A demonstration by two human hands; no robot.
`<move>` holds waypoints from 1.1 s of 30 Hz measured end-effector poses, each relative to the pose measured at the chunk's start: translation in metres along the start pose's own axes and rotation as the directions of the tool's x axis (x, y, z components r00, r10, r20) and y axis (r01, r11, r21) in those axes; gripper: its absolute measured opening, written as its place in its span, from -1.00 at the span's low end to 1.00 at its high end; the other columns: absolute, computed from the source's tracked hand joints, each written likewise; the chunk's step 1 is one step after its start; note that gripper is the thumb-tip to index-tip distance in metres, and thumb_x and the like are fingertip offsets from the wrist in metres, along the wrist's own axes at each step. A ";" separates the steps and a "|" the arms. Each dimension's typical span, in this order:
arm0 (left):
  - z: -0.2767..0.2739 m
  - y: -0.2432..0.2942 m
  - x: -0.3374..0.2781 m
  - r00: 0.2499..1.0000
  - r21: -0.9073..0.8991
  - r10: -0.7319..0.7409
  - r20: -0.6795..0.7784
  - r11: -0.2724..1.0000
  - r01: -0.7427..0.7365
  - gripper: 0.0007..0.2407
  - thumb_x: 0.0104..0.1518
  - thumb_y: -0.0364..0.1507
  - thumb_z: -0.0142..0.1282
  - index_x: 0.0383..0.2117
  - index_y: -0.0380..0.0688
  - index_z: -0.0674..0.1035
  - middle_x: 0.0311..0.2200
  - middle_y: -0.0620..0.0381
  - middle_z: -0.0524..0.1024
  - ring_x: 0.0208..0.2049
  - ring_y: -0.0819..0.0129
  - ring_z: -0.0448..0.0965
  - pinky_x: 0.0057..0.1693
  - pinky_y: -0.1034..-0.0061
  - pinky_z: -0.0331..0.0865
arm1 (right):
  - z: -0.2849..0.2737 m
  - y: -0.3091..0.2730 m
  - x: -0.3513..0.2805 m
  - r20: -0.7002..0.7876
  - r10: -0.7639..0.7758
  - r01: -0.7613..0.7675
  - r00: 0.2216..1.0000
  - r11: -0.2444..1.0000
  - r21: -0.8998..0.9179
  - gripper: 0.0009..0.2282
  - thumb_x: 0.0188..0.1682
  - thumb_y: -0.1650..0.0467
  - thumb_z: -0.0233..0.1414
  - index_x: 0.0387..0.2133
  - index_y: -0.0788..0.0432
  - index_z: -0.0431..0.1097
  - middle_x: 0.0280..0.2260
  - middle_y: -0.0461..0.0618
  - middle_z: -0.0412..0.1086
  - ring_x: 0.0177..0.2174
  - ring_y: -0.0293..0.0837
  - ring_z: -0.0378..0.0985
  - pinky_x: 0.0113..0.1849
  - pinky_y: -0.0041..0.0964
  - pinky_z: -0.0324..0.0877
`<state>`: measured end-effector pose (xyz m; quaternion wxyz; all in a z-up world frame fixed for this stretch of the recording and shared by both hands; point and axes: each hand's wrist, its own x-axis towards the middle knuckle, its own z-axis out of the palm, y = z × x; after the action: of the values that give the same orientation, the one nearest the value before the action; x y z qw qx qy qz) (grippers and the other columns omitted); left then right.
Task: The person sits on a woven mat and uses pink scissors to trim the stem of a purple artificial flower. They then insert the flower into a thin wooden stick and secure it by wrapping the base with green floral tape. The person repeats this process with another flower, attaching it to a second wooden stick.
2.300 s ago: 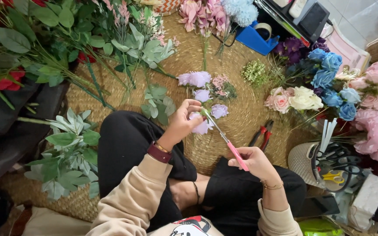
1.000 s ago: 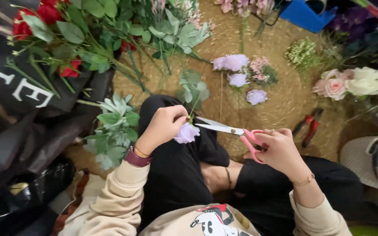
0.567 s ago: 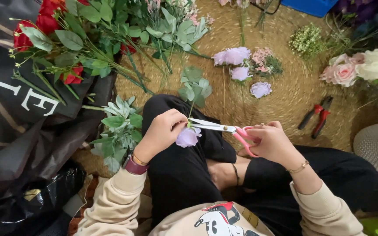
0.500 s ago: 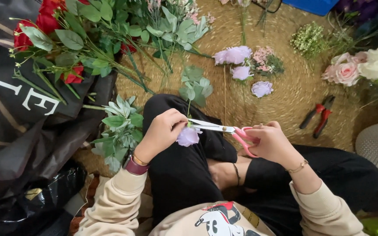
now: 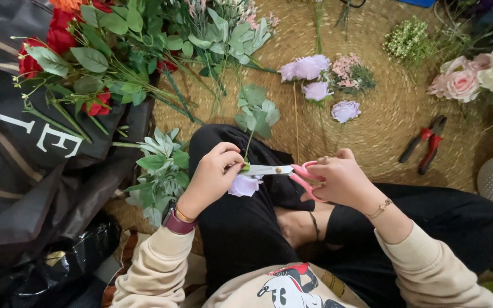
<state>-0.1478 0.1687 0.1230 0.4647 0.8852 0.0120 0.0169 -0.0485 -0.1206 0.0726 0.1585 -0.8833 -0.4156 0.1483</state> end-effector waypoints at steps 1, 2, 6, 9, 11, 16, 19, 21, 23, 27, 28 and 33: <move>0.001 -0.001 -0.001 1.000 -0.008 -0.023 -0.010 1.000 0.023 -0.95 0.01 -0.59 0.06 -0.51 -0.15 0.55 -0.33 0.09 0.47 -0.36 0.17 0.58 -0.29 0.48 0.53 | -0.002 -0.002 0.001 -0.005 -0.012 0.012 1.000 1.000 -0.019 -0.49 -0.65 -0.10 0.22 -0.62 -0.07 0.30 -0.64 -0.28 0.26 -0.49 -0.27 0.42 -0.17 -0.14 0.09; 0.002 -0.003 -0.001 0.999 -0.016 -0.045 -0.022 0.999 0.044 -0.96 0.02 -0.59 0.05 -0.51 -0.16 0.54 -0.29 0.07 0.47 -0.35 0.16 0.59 -0.31 0.46 0.54 | -0.004 -0.004 0.003 -0.012 -0.026 0.026 1.000 0.999 -0.040 -0.49 -0.64 -0.10 0.21 -0.63 -0.05 0.29 -0.64 -0.27 0.26 -0.50 -0.25 0.42 -0.17 -0.10 0.09; 0.006 0.001 -0.007 0.997 -0.032 -0.062 -0.046 0.998 0.061 -0.97 0.02 -0.60 0.05 -0.52 -0.21 0.52 -0.28 0.03 0.46 -0.35 0.12 0.59 -0.33 0.42 0.55 | -0.021 -0.028 -0.001 -0.060 -0.043 0.037 0.997 0.994 -0.099 -0.48 -0.67 -0.11 0.22 -0.62 -0.08 0.27 -0.59 -0.28 0.27 -0.47 -0.26 0.43 -0.18 -0.09 0.09; 0.006 0.009 -0.010 0.993 -0.091 -0.064 -0.100 0.994 0.055 -0.98 0.03 -0.60 0.03 -0.51 -0.25 0.51 -0.28 0.00 0.45 -0.33 0.07 0.58 -0.34 0.42 0.54 | -0.021 -0.033 -0.008 -0.137 -0.073 0.048 0.988 0.983 -0.180 -0.52 -0.60 0.00 0.23 -0.50 -0.06 0.30 -0.46 -0.21 0.35 -0.40 -0.22 0.46 -0.16 -0.08 0.09; 0.009 0.009 -0.014 0.986 -0.085 -0.044 -0.159 0.996 0.031 -0.98 0.02 -0.61 0.03 -0.51 -0.23 0.49 -0.33 0.02 0.44 -0.34 0.07 0.58 -0.37 0.41 0.55 | -0.029 -0.046 -0.011 -0.216 -0.093 0.042 0.972 0.972 -0.230 -0.51 -0.58 0.02 0.22 -0.41 -0.07 0.29 -0.39 -0.20 0.34 -0.36 -0.23 0.43 -0.11 -0.03 0.06; 0.014 0.001 -0.020 0.985 -0.099 -0.013 -0.172 0.995 -0.004 -0.96 0.03 -0.61 0.05 -0.51 -0.19 0.51 -0.33 0.08 0.41 -0.34 0.14 0.57 -0.31 0.45 0.54 | -0.014 -0.037 -0.012 -0.176 -0.065 0.028 0.982 0.978 -0.207 -0.51 -0.56 0.00 0.22 -0.43 -0.07 0.30 -0.43 -0.19 0.34 -0.38 -0.21 0.45 -0.16 -0.07 0.08; 0.015 0.000 -0.020 0.981 -0.078 0.025 -0.191 0.996 -0.041 -0.96 0.04 -0.59 0.06 -0.51 -0.19 0.50 -0.30 0.07 0.40 -0.31 0.13 0.57 -0.26 0.41 0.53 | -0.007 -0.034 -0.010 -0.150 -0.042 0.015 0.988 0.984 -0.178 -0.49 -0.59 -0.03 0.21 -0.46 -0.07 0.30 -0.44 -0.19 0.34 -0.37 -0.21 0.46 -0.16 -0.07 0.07; 0.014 -0.001 -0.019 0.979 -0.072 0.041 -0.200 0.996 -0.057 -0.96 0.04 -0.58 0.07 -0.52 -0.18 0.49 -0.28 0.06 0.40 -0.31 0.10 0.57 -0.23 0.36 0.52 | -0.006 -0.036 -0.007 -0.139 -0.031 0.009 0.990 0.987 -0.161 -0.46 -0.61 -0.08 0.20 -0.47 -0.07 0.30 -0.43 -0.19 0.35 -0.36 -0.21 0.47 -0.15 -0.06 0.07; 0.016 -0.003 -0.019 0.976 -0.084 0.042 -0.213 0.995 -0.061 -0.96 0.03 -0.59 0.06 -0.52 -0.20 0.49 -0.25 0.03 0.41 -0.29 0.06 0.56 -0.17 0.32 0.48 | -0.008 -0.040 -0.006 -0.125 -0.016 -0.005 0.992 0.986 -0.167 -0.45 -0.63 -0.13 0.18 -0.52 -0.07 0.29 -0.49 -0.20 0.35 -0.39 -0.22 0.47 -0.16 -0.07 0.07; 0.016 -0.005 -0.017 0.981 -0.118 -0.016 -0.194 0.993 -0.007 -0.94 0.03 -0.59 0.07 -0.55 -0.17 0.51 -0.24 0.06 0.41 -0.27 0.10 0.56 -0.13 0.32 0.46 | 0.004 -0.029 -0.008 -0.093 -0.026 0.012 0.995 0.990 -0.138 -0.48 -0.62 -0.11 0.18 -0.58 -0.04 0.29 -0.56 -0.16 0.35 -0.46 -0.17 0.48 -0.20 -0.09 0.07; 0.016 -0.003 -0.017 0.981 -0.139 -0.037 -0.193 0.990 0.010 -0.94 0.03 -0.60 0.07 -0.54 -0.17 0.52 -0.23 0.05 0.42 -0.27 0.09 0.56 -0.12 0.33 0.45 | 0.005 -0.028 -0.010 -0.091 -0.025 0.011 0.996 0.989 -0.150 -0.49 -0.61 -0.10 0.18 -0.57 -0.04 0.29 -0.56 -0.16 0.35 -0.45 -0.18 0.48 -0.18 -0.07 0.07; 0.015 -0.001 -0.017 0.980 -0.192 -0.095 -0.176 0.980 0.060 -0.94 0.03 -0.60 0.09 -0.54 -0.18 0.54 -0.23 0.01 0.43 -0.25 0.07 0.57 -0.09 0.33 0.45 | 0.002 -0.033 -0.009 -0.069 -0.021 0.008 0.997 0.983 -0.182 -0.51 -0.57 -0.10 0.16 -0.57 -0.06 0.29 -0.55 -0.17 0.38 -0.45 -0.20 0.49 -0.15 -0.06 0.06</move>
<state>-0.1640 0.1566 0.1134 0.5424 0.8315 0.0880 0.0817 -0.0774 -0.1072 0.0849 0.0932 -0.8958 -0.4277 0.0773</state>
